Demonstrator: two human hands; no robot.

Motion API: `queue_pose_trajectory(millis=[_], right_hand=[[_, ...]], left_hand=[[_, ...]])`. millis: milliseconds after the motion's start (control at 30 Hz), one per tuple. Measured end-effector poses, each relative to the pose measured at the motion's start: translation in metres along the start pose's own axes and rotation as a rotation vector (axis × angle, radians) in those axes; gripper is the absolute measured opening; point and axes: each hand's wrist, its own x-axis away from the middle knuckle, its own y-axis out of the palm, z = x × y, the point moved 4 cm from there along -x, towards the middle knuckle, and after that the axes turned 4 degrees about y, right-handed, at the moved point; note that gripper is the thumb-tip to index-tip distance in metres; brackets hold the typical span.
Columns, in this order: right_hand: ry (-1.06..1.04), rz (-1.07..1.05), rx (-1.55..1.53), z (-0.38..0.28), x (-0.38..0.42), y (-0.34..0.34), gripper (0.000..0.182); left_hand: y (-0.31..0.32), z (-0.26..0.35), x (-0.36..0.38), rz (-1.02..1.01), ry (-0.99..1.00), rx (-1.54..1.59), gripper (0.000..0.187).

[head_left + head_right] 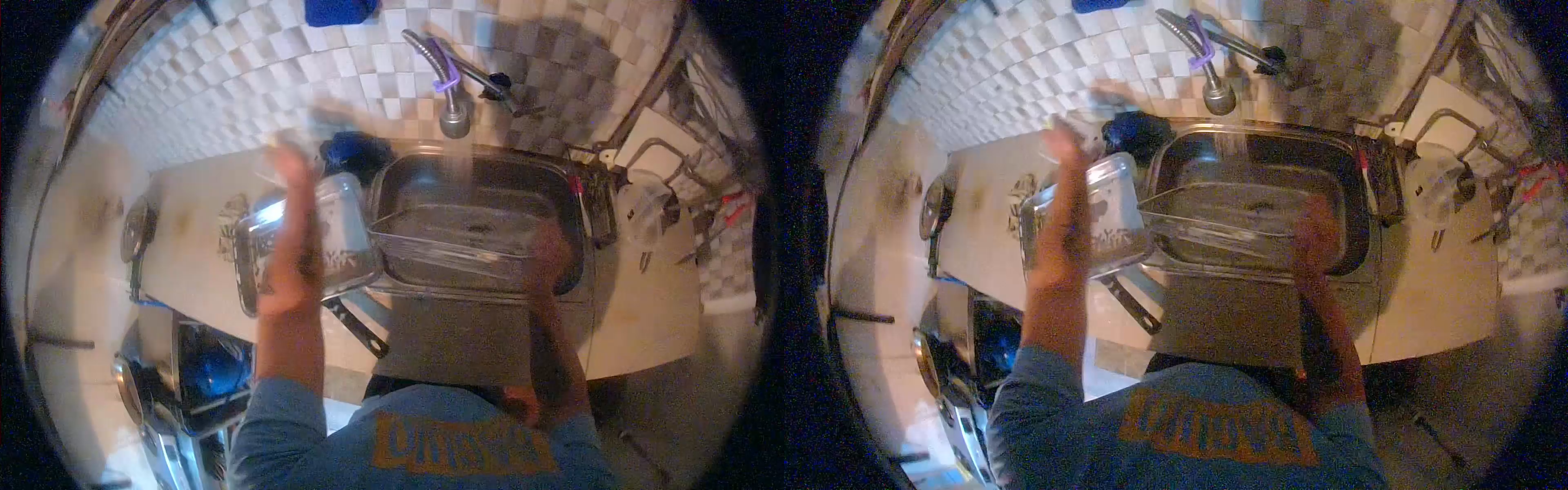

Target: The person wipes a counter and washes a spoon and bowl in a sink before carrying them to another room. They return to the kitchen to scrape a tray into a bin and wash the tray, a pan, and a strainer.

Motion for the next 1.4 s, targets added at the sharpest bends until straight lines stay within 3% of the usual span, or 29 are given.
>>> queue_pose_trajectory(millis=[33,67,133,167,200,233,267,300,333,367,433,500,533,600,667,700,767,800,867,933,967,1033,1100,1133,1233,1300,1400], right_hand=[[-0.120,-0.065,0.224,0.003,-0.003,0.015,0.043],[-0.233,-0.048,0.089,-0.035,-0.021,0.018,0.039],[-0.215,-0.034,-0.070,-0.085,-0.050,0.041,0.035],[-0.084,-0.035,-0.101,-0.081,-0.058,0.059,0.035],[0.048,-0.073,-0.103,-0.072,-0.071,0.070,0.038],[0.180,-0.109,-0.101,-0.063,-0.084,0.081,0.042],[0.318,-0.182,-0.068,-0.052,-0.100,0.087,0.049],[0.458,-0.232,-0.031,-0.039,-0.104,0.088,0.057],[0.596,-0.287,0.012,-0.026,-0.107,0.088,0.065],[0.728,-0.320,0.056,-0.018,-0.108,0.086,0.072],[0.882,-0.399,0.122,-0.015,-0.107,0.071,0.068],[0.933,-0.507,0.160,-0.074,-0.112,0.045,0.046],[0.704,-0.599,0.084,-0.049,-0.103,0.056,0.047],[0.463,-0.625,-0.038,-0.020,-0.092,0.092,0.044],[0.182,-0.634,-0.067,-0.025,-0.102,0.108,0.043],[0.032,-0.622,-0.050,-0.029,-0.105,0.120,0.043],[-0.113,-0.800,-0.149,-0.053,-0.109,0.146,0.052],[-0.118,-0.998,-0.248,-0.070,-0.118,0.152,0.061],[-0.108,-1.262,-0.275,-0.080,-0.122,0.176,0.069],[-0.071,-1.365,-0.125,-0.084,-0.129,0.197,0.068],[-0.241,-1.133,-0.204,-0.091,-0.138,0.203,0.060],[-0.521,-0.633,-0.332,-0.094,-0.150,0.203,0.043],[-0.388,-0.827,-0.465,-0.106,-0.160,0.208,0.041],[-0.212,-1.006,-0.542,-0.110,-0.166,0.199,0.036],[-0.076,-1.200,-0.303,-0.143,-0.188,0.147,0.023],[-0.266,-0.970,-0.186,-0.112,-0.176,0.179,0.026],[-0.299,-0.945,-0.033,-0.112,-0.171,0.160,0.029]], left_hand=[[-0.014,-0.004,-0.027,-0.181,-0.061,-0.043,0.040],[-0.016,-0.003,-0.045,-0.328,-0.024,-0.103,0.039],[-0.018,0.039,-0.058,-0.531,0.224,-0.165,0.037],[-0.021,0.077,-0.049,-0.596,0.402,-0.089,0.036],[-0.025,0.120,-0.033,-0.678,0.550,0.092,0.036],[-0.028,0.165,-0.011,-0.821,0.540,0.411,0.036],[-0.032,0.205,0.008,-1.063,0.211,0.916,0.038],[-0.020,0.227,0.039,-1.090,0.088,0.940,0.030],[-0.011,0.249,0.052,-0.922,0.375,0.754,0.031],[0.003,0.268,0.063,-0.972,0.383,0.770,0.031],[0.030,0.303,0.072,-1.061,0.390,0.792,0.033],[0.036,0.330,0.058,-0.774,0.167,1.166,0.028],[0.044,0.334,0.055,-0.682,0.067,1.205,0.026],[0.074,0.336,0.055,-0.534,-0.096,1.158,0.025],[0.081,0.336,0.058,-0.577,-0.042,0.919,0.026],[0.081,0.330,0.065,-0.676,0.081,0.754,0.027],[0.058,0.308,0.064,-0.774,-0.156,0.992,0.028],[0.030,0.316,0.053,-0.699,-0.526,1.402,0.028],[0.020,0.310,0.046,-0.505,-0.948,1.779,0.032],[-0.016,0.326,0.018,-0.509,-0.578,1.831,0.031],[-0.038,0.341,0.002,-0.527,-0.391,1.849,0.032],[-0.073,0.356,-0.005,-0.644,-0.330,1.595,0.032],[-0.078,0.357,-0.002,-0.723,-0.291,1.495,0.034],[-0.070,0.350,0.003,-0.743,-0.281,1.515,0.036],[-0.058,0.340,0.011,-0.680,-0.203,1.410,0.039],[-0.017,0.311,0.041,-0.569,-0.222,1.292,0.041],[0.018,0.284,0.075,-0.648,-0.199,0.822,0.046]])
